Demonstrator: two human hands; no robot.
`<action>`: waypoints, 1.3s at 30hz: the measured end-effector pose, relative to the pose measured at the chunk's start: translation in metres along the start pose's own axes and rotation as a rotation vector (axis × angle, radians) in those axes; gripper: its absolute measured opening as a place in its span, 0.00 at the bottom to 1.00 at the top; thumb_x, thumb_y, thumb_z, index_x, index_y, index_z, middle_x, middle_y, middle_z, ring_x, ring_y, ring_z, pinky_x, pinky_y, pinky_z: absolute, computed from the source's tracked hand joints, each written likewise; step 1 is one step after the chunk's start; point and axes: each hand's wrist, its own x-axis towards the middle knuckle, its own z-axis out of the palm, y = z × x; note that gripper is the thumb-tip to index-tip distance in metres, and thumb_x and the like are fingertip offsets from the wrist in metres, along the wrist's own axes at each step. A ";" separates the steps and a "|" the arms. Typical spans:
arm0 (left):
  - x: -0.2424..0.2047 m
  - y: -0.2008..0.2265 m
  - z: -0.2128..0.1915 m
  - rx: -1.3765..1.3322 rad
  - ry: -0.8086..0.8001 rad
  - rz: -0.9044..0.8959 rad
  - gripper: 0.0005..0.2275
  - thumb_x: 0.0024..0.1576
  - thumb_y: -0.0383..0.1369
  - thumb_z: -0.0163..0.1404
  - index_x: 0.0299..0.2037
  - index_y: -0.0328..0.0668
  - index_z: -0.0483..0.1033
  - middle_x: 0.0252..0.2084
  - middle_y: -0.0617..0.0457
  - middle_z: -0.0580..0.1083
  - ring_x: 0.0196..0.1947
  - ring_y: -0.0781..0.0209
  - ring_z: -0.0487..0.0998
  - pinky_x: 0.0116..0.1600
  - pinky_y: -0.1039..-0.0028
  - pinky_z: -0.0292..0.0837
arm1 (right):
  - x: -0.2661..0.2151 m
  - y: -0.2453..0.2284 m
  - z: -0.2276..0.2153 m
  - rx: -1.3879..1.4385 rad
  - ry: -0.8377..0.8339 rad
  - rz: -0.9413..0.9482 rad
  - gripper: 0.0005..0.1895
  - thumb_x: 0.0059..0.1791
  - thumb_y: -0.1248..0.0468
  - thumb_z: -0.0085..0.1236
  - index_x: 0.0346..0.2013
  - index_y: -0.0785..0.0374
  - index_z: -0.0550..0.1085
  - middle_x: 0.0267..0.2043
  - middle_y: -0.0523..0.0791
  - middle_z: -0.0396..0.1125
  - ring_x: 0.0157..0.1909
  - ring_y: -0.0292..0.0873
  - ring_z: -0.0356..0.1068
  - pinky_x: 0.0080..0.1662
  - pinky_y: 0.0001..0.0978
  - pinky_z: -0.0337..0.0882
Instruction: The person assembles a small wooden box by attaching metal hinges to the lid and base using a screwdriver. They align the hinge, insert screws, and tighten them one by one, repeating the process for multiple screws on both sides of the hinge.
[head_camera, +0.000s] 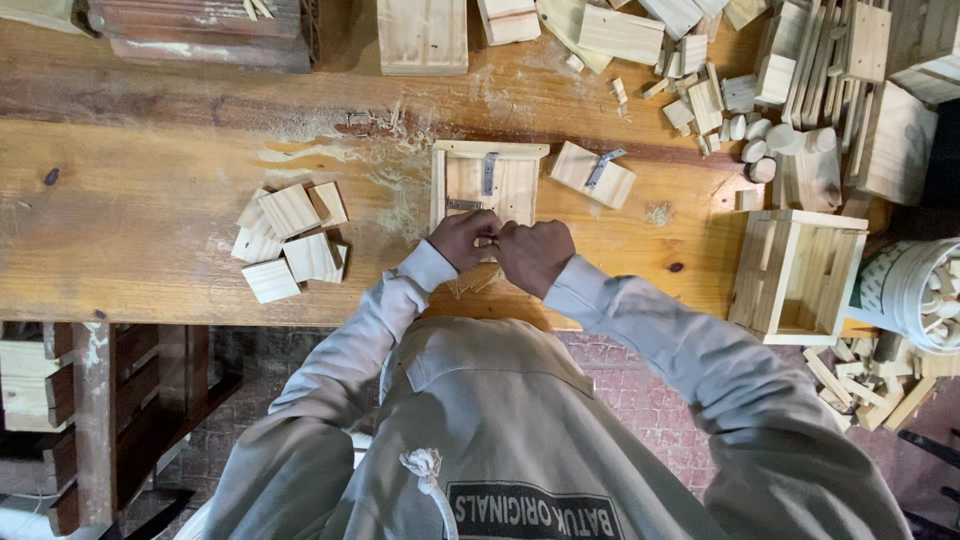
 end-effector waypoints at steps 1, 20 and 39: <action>0.000 -0.005 0.002 -0.001 0.009 0.028 0.14 0.52 0.32 0.64 0.45 0.46 0.73 0.39 0.50 0.80 0.44 0.45 0.82 0.49 0.59 0.78 | 0.003 -0.002 -0.014 0.015 -0.031 0.048 0.12 0.48 0.55 0.48 0.30 0.59 0.72 0.22 0.48 0.73 0.28 0.55 0.78 0.32 0.47 0.72; 0.012 -0.021 0.012 0.291 -0.008 0.238 0.06 0.58 0.30 0.54 0.34 0.35 0.72 0.26 0.42 0.76 0.31 0.39 0.80 0.37 0.55 0.78 | 0.012 -0.020 -0.041 0.086 -0.243 0.165 0.16 0.55 0.59 0.39 0.47 0.59 0.75 0.36 0.51 0.74 0.41 0.63 0.79 0.40 0.55 0.76; 0.010 -0.045 0.016 0.292 -0.229 0.165 0.15 0.60 0.43 0.49 0.26 0.43 0.72 0.23 0.47 0.75 0.31 0.42 0.80 0.40 0.54 0.75 | 0.013 -0.020 -0.020 0.140 -0.296 0.252 0.29 0.55 0.48 0.34 0.34 0.61 0.81 0.34 0.53 0.77 0.42 0.60 0.79 0.42 0.51 0.76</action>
